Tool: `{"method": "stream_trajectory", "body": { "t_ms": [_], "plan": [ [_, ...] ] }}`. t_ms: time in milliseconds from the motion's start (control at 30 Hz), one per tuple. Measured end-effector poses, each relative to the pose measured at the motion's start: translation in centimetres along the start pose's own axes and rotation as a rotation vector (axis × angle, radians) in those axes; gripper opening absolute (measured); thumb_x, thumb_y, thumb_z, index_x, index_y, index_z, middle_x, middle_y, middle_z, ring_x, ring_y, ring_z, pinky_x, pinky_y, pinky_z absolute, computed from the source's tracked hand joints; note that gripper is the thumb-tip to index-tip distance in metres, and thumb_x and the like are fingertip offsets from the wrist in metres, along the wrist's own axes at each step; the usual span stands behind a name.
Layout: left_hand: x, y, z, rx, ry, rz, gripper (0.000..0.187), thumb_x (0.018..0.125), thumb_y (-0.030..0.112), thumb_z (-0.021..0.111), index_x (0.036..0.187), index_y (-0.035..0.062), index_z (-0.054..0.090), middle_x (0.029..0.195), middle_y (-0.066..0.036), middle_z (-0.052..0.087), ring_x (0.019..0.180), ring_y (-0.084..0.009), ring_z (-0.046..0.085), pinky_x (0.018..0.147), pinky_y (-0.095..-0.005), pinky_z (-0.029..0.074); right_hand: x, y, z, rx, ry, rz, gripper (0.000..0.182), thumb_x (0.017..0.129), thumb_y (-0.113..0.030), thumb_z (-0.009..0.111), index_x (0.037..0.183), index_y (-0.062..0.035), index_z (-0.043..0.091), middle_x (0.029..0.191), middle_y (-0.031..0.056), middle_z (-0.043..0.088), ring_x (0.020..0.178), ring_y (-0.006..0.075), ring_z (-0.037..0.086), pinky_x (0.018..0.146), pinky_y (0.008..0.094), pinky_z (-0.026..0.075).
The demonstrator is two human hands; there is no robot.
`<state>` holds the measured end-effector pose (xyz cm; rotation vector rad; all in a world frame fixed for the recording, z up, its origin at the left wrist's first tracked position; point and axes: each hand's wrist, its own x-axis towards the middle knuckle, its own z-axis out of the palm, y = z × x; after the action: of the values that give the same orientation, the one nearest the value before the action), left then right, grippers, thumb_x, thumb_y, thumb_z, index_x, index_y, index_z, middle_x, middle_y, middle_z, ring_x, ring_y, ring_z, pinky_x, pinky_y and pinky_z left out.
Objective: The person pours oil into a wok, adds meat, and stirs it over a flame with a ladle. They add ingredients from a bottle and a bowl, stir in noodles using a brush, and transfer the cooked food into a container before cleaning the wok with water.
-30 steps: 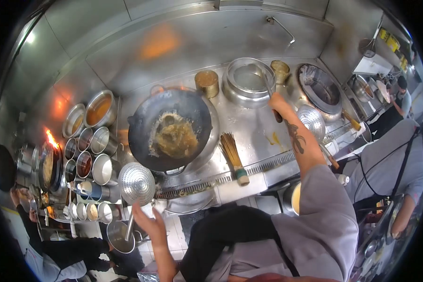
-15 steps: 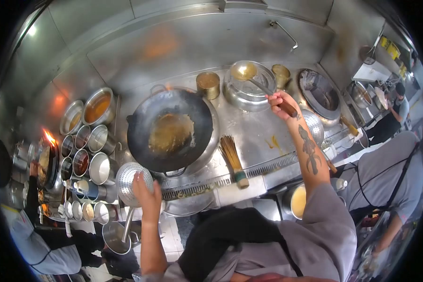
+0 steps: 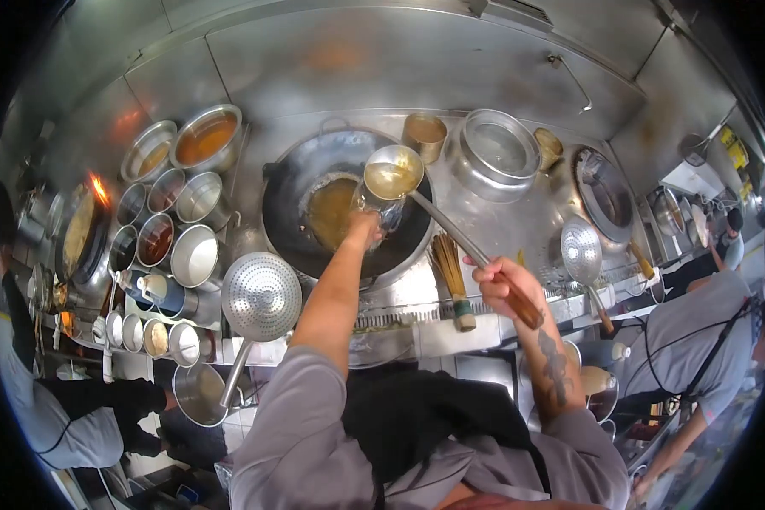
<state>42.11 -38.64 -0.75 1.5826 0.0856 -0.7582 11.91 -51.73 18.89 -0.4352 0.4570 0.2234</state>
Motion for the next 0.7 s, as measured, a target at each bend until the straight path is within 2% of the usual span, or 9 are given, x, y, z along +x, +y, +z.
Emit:
{"method": "stream_trajectory", "body": {
  "t_ms": [67,100,200,367,467,533,567,633,700],
  "plan": [
    [1.3,-0.9,-0.2,-0.188,0.054,-0.061,0.008,0.083,0.010,0.053,0.086,0.0043,0.057,0.069,-0.006,0.056,0.052,-0.0162,0.052,0.040,-0.0308,0.042,-0.9,1.5,3.3,-0.317,0.124,-0.105,0.038,0.081,-0.003,0.048,0.118,0.0042,0.049,0.072,0.0039,0.052,0.045,0.0104,0.046,0.040,0.0239,0.037],
    [2.5,-0.1,-0.8,0.073,-0.012,-0.088,0.009,0.084,0.005,0.049,0.083,0.0052,0.057,0.063,-0.006,0.053,0.048,-0.0159,0.049,0.038,-0.0296,0.040,-1.4,2.1,4.8,-0.634,0.246,-0.216,0.036,0.079,0.000,0.049,0.115,0.0044,0.052,0.070,0.0043,0.053,0.043,0.0103,0.046,0.040,0.0238,0.037],
    [0.1,3.0,-0.8,-0.254,0.082,0.014,0.011,0.085,0.004,0.047,0.084,0.0055,0.058,0.060,-0.005,0.051,0.047,-0.0145,0.048,0.038,-0.0291,0.039,-2.4,3.3,7.2,-0.818,0.312,-0.355,0.036,0.078,0.004,0.049,0.114,0.0035,0.055,0.067,0.0033,0.054,0.042,0.0096,0.046,0.040,0.0231,0.038],
    [2.3,4.4,-2.8,-0.410,-0.050,0.093,0.009,0.088,0.010,0.052,0.089,0.0065,0.060,0.060,-0.003,0.052,0.048,-0.0124,0.048,0.040,-0.0289,0.040,-1.2,4.0,7.0,-0.968,0.330,-0.503,0.040,0.081,0.002,0.050,0.121,0.0016,0.053,0.069,0.0026,0.055,0.046,0.0080,0.049,0.040,0.0216,0.039],
    [1.7,3.5,-2.5,-0.198,-0.111,0.208,0.019,0.090,0.023,0.058,0.100,0.0069,0.054,0.076,-0.004,0.057,0.059,-0.0157,0.054,0.050,-0.0339,0.046,2.1,5.0,5.1,-1.089,0.345,-0.546,0.032,0.082,-0.005,0.052,0.113,0.0019,0.055,0.068,0.0030,0.053,0.048,0.0112,0.050,0.044,0.0267,0.042],
    [0.1,2.4,-2.3,-0.205,-0.084,0.082,0.032,0.090,0.033,0.058,0.105,0.0058,0.053,0.086,-0.007,0.059,0.071,-0.0208,0.059,0.064,-0.0413,0.051,5.9,6.4,2.5,-1.232,0.372,-0.676,0.028,0.082,-0.008,0.053,0.107,0.0027,0.054,0.067,0.0069,0.054,0.049,0.0150,0.052,0.046,0.0309,0.044],
    [-1.2,1.9,-2.0,-0.190,-0.097,0.083,0.032,0.090,0.033,0.058,0.105,0.0058,0.053,0.086,-0.007,0.059,0.071,-0.0208,0.059,0.064,-0.0413,0.051,7.1,7.3,2.8,-1.184,0.393,-0.574,0.036,0.084,-0.007,0.050,0.119,0.0004,0.049,0.067,0.0060,0.055,0.049,0.0134,0.052,0.045,0.0293,0.044],
    [-5.0,1.6,-1.1,-0.478,-0.385,-0.213,0.052,0.085,0.042,0.063,0.114,0.0041,0.043,0.106,-0.017,0.054,0.089,-0.0354,0.058,0.075,-0.0467,0.051,9.3,9.0,3.1,-1.151,0.306,-0.507,0.046,0.088,-0.009,0.049,0.133,-0.0031,0.042,0.067,0.0059,0.056,0.049,0.0123,0.053,0.045,0.0283,0.045],
    [-8.7,1.3,-1.2,-0.574,-0.561,-0.193,0.044,0.088,0.040,0.059,0.107,0.0021,0.045,0.091,-0.013,0.058,0.083,-0.0300,0.062,0.075,-0.0408,0.052,9.9,10.7,3.4,-1.187,0.127,-0.498,0.048,0.091,-0.019,0.051,0.134,-0.0024,0.040,0.067,0.0072,0.056,0.049,0.0147,0.055,0.046,0.0288,0.046]
  ]
}}
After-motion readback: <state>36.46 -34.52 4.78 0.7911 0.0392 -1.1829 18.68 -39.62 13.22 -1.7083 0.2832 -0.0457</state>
